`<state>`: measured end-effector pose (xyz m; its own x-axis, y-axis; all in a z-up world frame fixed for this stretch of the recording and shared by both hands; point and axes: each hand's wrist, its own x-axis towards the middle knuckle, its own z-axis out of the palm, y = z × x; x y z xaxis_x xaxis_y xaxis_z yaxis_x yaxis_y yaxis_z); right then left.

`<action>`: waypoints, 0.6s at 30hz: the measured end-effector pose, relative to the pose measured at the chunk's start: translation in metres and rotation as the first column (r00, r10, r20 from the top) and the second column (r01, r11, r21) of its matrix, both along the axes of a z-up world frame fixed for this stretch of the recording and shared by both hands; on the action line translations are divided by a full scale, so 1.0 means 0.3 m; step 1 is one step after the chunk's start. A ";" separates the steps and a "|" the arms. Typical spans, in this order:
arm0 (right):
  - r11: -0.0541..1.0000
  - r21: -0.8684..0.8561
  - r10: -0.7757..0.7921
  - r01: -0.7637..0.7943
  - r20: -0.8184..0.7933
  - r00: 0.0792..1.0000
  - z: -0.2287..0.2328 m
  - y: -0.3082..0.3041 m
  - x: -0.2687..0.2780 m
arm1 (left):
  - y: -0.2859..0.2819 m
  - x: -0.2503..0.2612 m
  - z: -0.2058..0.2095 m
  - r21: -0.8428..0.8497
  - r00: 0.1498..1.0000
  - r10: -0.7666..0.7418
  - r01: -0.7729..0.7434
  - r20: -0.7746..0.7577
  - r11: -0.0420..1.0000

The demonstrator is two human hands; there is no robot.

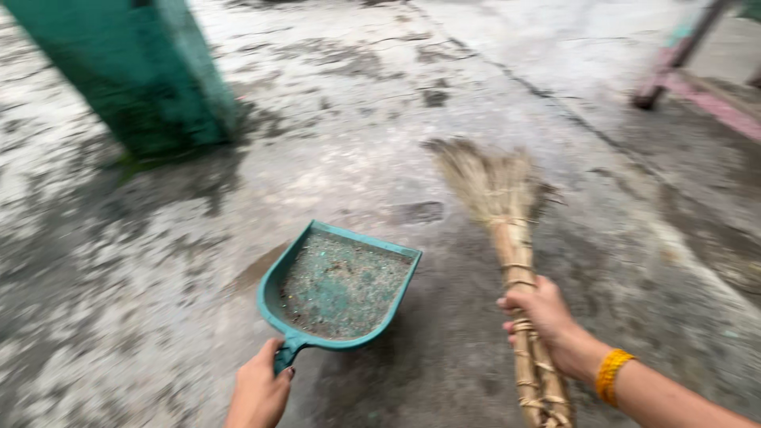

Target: The person sweeps the concrete outdoor ground using a hand broom and collects debris with a dustpan.

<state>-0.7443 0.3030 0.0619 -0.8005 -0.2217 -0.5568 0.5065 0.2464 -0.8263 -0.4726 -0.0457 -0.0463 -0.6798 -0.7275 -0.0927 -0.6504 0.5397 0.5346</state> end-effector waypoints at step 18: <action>0.940 0.064 -0.342 0.336 0.180 0.922 -0.325 0.550 -0.474 | 0.021 -0.682 -0.270 -0.100 0.978 -0.204 0.208 0.047 0.973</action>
